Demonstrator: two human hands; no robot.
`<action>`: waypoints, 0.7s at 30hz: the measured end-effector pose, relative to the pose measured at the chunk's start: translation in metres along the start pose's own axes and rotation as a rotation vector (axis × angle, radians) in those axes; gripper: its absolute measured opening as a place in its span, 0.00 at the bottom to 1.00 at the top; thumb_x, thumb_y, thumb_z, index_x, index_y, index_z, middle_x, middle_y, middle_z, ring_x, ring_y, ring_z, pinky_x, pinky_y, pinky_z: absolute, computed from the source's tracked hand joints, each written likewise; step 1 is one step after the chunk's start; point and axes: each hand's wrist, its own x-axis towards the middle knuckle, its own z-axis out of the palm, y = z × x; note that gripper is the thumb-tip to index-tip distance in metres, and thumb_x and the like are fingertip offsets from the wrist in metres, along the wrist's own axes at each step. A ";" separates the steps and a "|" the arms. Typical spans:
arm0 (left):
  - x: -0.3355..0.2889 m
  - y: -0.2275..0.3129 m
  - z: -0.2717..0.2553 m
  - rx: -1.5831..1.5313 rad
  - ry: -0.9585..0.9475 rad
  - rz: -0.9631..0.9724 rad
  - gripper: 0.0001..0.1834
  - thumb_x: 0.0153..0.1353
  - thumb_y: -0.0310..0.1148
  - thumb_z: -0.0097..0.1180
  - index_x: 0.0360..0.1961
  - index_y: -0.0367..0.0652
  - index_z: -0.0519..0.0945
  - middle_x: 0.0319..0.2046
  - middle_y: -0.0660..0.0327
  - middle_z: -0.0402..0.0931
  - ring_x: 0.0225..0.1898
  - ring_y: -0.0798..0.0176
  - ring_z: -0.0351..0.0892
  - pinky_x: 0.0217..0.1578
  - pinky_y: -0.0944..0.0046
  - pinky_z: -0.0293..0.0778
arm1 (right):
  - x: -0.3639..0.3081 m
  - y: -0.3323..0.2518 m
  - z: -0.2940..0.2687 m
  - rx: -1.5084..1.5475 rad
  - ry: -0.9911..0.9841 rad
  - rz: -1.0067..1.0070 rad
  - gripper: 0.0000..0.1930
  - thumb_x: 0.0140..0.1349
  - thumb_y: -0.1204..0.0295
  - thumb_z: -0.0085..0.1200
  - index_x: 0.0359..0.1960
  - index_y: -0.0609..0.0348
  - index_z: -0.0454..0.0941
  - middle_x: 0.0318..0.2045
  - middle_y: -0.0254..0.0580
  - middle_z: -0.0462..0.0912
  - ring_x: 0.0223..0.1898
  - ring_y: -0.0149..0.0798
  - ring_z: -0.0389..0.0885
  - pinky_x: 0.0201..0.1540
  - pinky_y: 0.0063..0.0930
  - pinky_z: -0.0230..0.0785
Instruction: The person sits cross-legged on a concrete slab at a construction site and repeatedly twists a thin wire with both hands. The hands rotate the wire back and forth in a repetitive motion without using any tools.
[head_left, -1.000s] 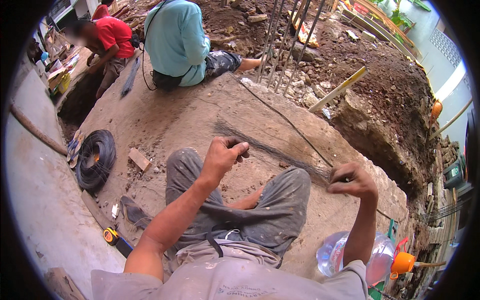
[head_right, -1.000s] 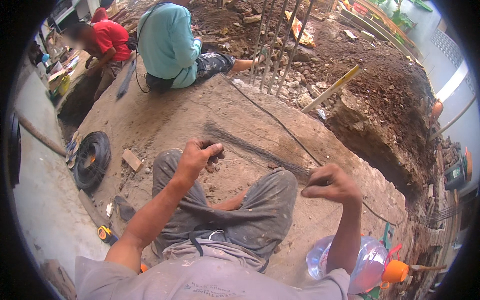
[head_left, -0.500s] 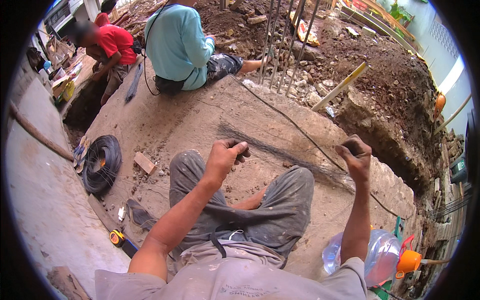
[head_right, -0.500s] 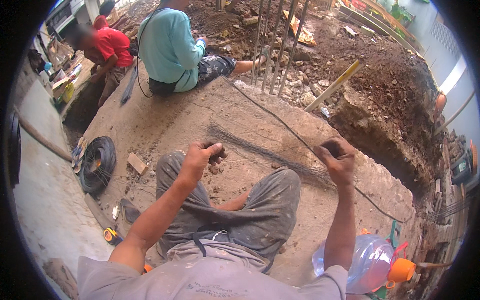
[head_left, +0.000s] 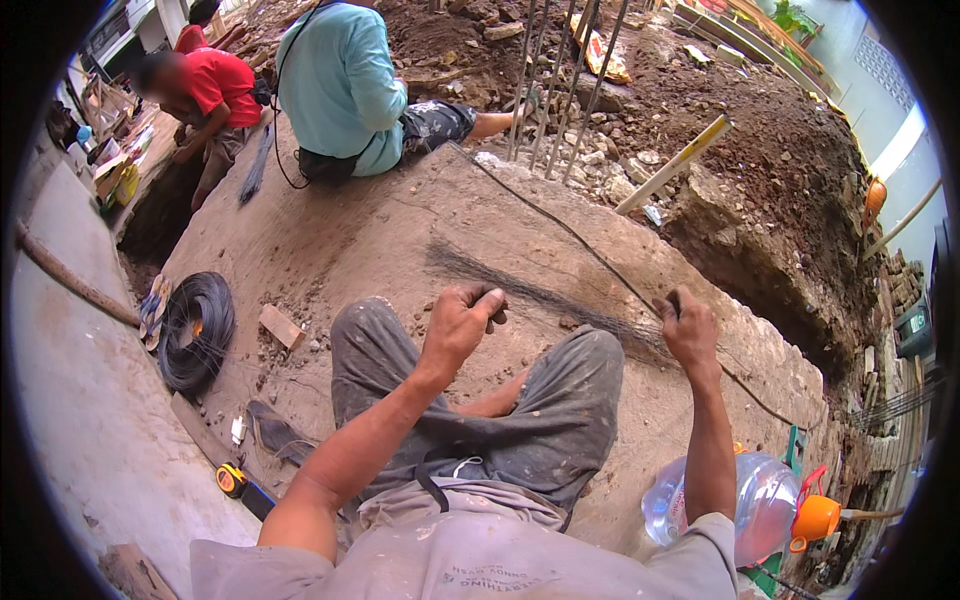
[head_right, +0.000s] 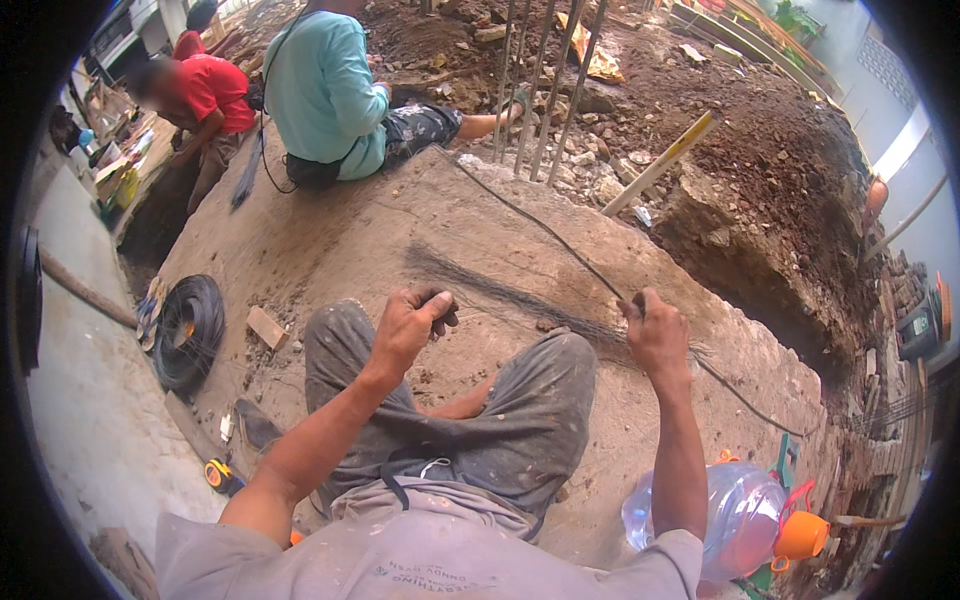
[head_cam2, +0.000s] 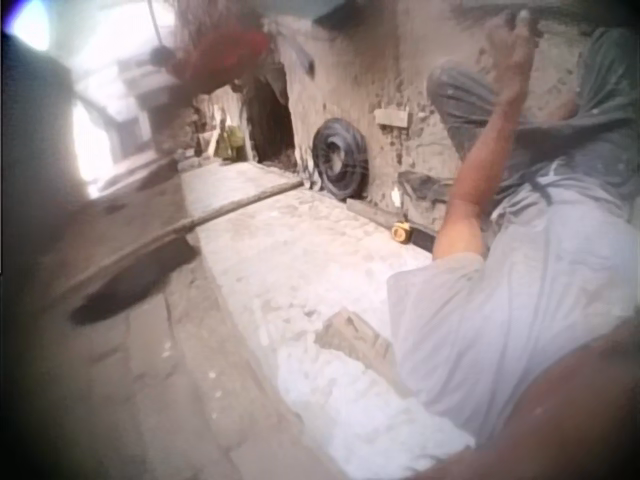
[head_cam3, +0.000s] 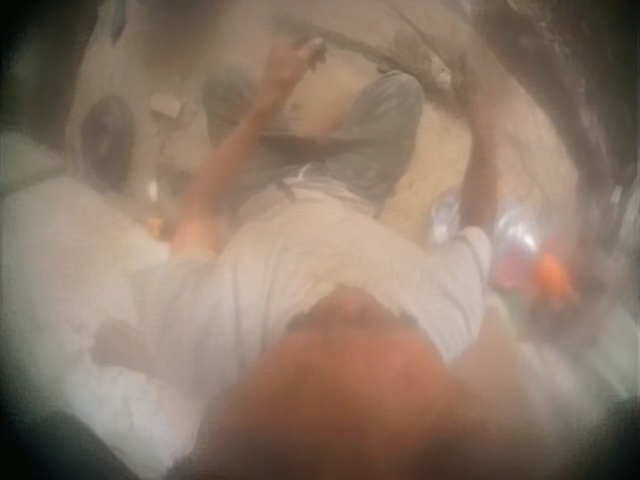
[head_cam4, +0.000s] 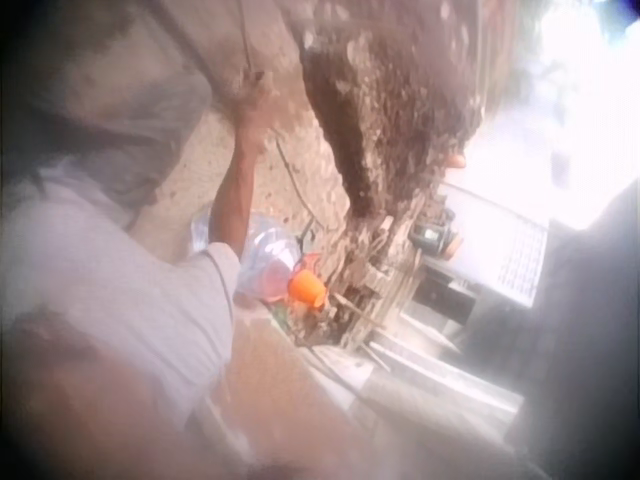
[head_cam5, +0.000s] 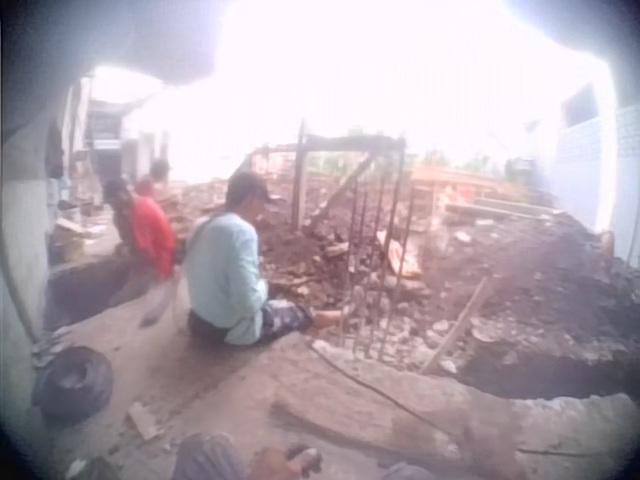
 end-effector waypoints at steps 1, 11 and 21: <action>0.000 0.001 0.000 -0.024 0.029 -0.020 0.13 0.62 0.33 0.52 0.28 0.33 0.81 0.21 0.62 0.79 0.21 0.73 0.71 0.24 0.70 0.67 | 0.005 0.001 0.002 0.092 0.046 0.039 0.12 0.58 0.64 0.59 0.28 0.61 0.77 0.22 0.46 0.78 0.23 0.43 0.76 0.30 0.33 0.67; 0.019 -0.018 -0.029 -0.052 0.108 0.020 0.12 0.61 0.33 0.54 0.29 0.34 0.82 0.22 0.62 0.80 0.22 0.74 0.71 0.25 0.71 0.67 | 0.017 -0.033 -0.081 0.736 -0.328 -0.119 0.11 0.51 0.68 0.65 0.21 0.62 0.78 0.16 0.25 0.73 0.21 0.21 0.67 0.24 0.18 0.58; 0.009 0.014 -0.034 -0.023 0.080 0.088 0.11 0.60 0.32 0.54 0.29 0.34 0.82 0.22 0.62 0.80 0.23 0.73 0.72 0.28 0.71 0.68 | -0.013 -0.025 -0.021 0.086 -0.728 -0.207 0.09 0.51 0.67 0.64 0.28 0.60 0.83 0.23 0.45 0.82 0.25 0.37 0.78 0.31 0.31 0.69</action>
